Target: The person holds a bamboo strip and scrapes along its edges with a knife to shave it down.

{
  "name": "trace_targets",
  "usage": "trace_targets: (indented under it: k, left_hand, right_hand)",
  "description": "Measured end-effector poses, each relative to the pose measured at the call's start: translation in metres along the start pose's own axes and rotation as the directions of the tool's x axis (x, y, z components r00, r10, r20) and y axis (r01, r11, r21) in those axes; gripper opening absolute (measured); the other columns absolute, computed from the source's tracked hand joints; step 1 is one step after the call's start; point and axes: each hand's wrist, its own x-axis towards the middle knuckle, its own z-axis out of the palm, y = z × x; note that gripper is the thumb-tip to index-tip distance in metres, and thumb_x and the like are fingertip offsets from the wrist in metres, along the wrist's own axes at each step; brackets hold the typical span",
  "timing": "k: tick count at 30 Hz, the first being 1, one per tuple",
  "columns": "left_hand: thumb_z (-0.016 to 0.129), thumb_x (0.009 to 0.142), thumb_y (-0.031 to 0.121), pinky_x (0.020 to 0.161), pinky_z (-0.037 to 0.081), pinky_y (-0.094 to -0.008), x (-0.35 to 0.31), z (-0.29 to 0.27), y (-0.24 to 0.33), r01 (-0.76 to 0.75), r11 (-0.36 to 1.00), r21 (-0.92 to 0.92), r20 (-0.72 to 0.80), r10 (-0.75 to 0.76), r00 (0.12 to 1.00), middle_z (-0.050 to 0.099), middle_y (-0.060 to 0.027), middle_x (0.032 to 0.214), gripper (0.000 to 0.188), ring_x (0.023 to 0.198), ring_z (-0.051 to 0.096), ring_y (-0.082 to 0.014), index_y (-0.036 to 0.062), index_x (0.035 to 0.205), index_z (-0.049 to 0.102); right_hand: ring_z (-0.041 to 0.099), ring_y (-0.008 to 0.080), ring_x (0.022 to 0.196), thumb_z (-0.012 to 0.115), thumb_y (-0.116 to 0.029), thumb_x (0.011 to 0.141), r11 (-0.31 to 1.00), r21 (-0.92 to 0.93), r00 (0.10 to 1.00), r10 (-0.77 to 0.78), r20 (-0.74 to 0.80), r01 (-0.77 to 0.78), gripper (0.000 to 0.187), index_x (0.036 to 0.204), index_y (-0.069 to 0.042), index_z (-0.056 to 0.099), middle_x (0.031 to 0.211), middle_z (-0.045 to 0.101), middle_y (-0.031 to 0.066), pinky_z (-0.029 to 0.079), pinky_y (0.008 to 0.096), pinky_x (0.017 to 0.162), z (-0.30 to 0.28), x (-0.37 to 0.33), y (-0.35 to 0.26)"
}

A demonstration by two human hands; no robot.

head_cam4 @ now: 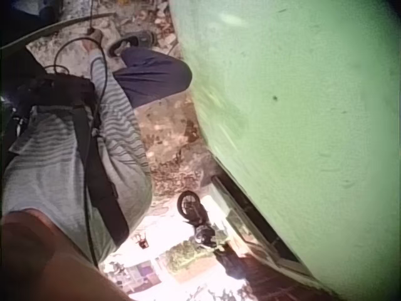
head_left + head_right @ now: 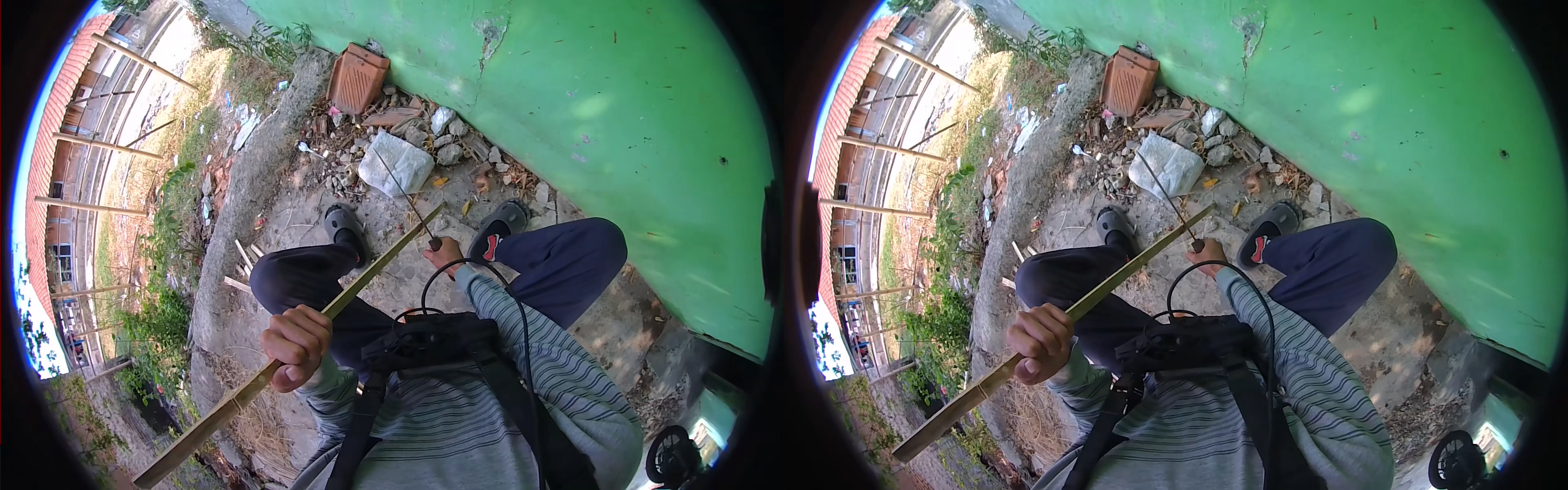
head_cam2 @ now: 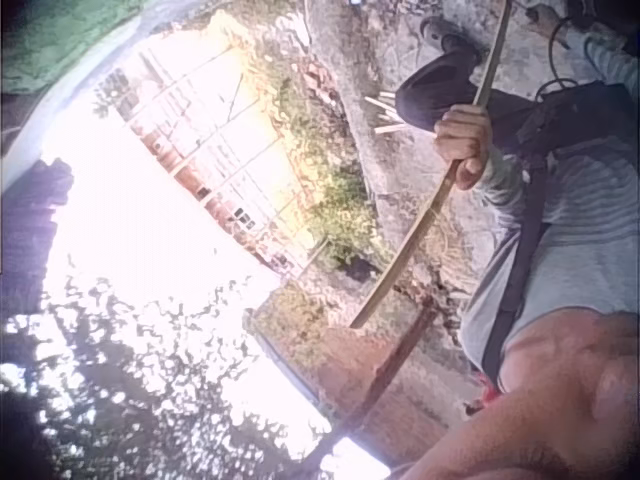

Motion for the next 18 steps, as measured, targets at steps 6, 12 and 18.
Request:
trace_targets:
  k: [6, 12, 18]
  left_hand:
    - [0.055, 0.083, 0.020, 0.032, 0.024, -0.0268, -0.003, 0.006, 0.003, -0.015, 0.999, 0.032, -0.075, 0.017, 0.997, 0.031, 0.0008, 0.038, 0.047, 0.027, 0.030, -0.0131, 0.0135, 0.048, 0.024]
    - [0.055, 0.080, 0.020, 0.033, 0.028, -0.0301, 0.000, 0.002, 0.004, 0.008, 0.998, 0.063, -0.095, -0.002, 0.995, 0.032, -0.0030, 0.039, 0.045, 0.029, 0.031, -0.0166, 0.0116, 0.048, 0.026]
    - [0.056, 0.097, 0.044, 0.056, 0.039, -0.0342, 0.006, 0.031, 0.014, 0.352, 0.880, 0.319, -0.560, -0.124, 0.819, 0.037, -0.0021, 0.066, 0.039, 0.057, 0.041, -0.0196, 0.0102, 0.089, 0.040]
  right_hand:
    - [0.065, 0.0257, 0.061, 0.075, -0.027, 0.071, 0.991, 0.009, 0.985, -0.132, 0.110, 0.131, 0.027, 0.069, -0.003, 0.065, 0.064, 0.066, 0.0132, 0.051, 0.0396, 0.064, 0.003, -0.028, -0.038]
    - [0.069, 0.0296, 0.069, 0.076, -0.028, 0.072, 0.995, 0.008, 0.995, 0.101, -0.008, -0.101, 0.025, 0.074, -0.003, 0.069, 0.071, 0.069, 0.0173, 0.053, 0.0413, 0.069, 0.011, 0.008, 0.019]
    - [0.068, 0.0299, 0.069, 0.077, -0.028, 0.072, 0.996, 0.026, 0.996, 0.084, 0.034, -0.085, 0.027, 0.073, -0.003, 0.068, 0.072, 0.070, 0.0142, 0.053, 0.0411, 0.069, 0.008, 0.001, 0.003]
